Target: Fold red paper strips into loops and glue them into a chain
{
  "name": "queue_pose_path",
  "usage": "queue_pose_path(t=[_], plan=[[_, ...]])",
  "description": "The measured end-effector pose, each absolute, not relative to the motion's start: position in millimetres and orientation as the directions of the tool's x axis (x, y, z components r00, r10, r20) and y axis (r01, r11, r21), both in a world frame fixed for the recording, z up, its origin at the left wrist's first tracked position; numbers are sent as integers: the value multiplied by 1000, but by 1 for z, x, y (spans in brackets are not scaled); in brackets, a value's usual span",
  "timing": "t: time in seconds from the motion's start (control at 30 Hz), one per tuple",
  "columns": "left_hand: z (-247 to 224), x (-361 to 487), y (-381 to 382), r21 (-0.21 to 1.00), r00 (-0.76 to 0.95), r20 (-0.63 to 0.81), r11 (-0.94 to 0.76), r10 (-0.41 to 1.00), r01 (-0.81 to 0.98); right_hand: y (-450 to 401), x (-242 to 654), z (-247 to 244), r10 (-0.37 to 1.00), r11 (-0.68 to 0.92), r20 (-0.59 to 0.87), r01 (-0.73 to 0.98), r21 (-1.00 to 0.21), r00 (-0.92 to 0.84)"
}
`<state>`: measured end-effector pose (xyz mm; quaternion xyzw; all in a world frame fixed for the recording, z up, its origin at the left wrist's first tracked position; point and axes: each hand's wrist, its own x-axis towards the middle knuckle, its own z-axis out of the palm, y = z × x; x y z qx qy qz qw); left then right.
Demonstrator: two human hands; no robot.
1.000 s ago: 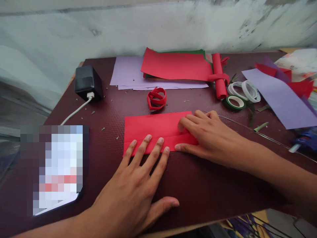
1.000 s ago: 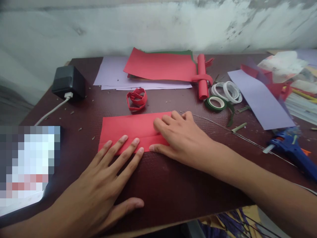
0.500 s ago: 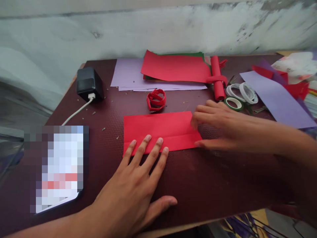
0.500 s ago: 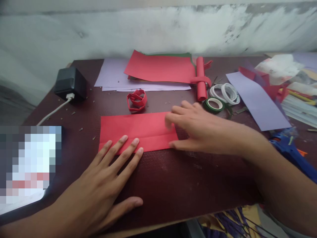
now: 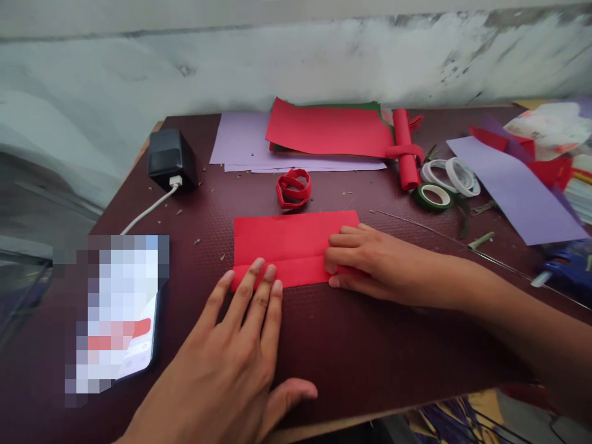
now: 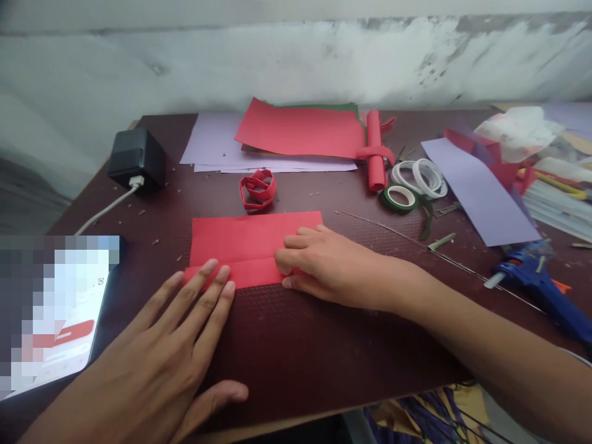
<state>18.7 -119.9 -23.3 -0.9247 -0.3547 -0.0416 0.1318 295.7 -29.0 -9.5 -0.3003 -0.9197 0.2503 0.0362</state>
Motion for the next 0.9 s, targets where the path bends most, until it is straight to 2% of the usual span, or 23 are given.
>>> queue_pose_path(t=[0.3, 0.4, 0.5, 0.57, 0.63, 0.7, 0.8, 0.9], plan=[[-10, 6, -118, -187, 633, 130, -608, 763, 772, -27, 294, -6, 567, 660, -106, 528, -535, -817], [1, 9, -108, -189, 563, 162, -535, 810, 824, -26, 294, -5, 568, 659, -96, 522, -541, -817], [8, 17, -99, -230, 585, 240, -540, 775, 810, -26, 297, -5, 563, 656, -69, 496, -570, -824], [3, 24, -96, -218, 682, 286, -648, 673, 730, -24, 299, -7, 594, 648, 0, 479, -592, -804], [-6, 28, -96, -170, 786, 239, -772, 570, 612, -20, 301, -10, 659, 665, 114, 505, -550, -744], [-17, 30, -97, -127, 801, 181, -794, 571, 595, -16, 304, -16, 715, 679, 206, 593, -432, -668], [-25, 30, -98, -96, 808, 165, -807, 565, 583, -9, 306, -23, 767, 641, 212, 713, -285, -605], [-24, 30, -98, -90, 840, 179, -842, 512, 533, -7, 306, -27, 780, 625, 166, 741, -247, -603]])
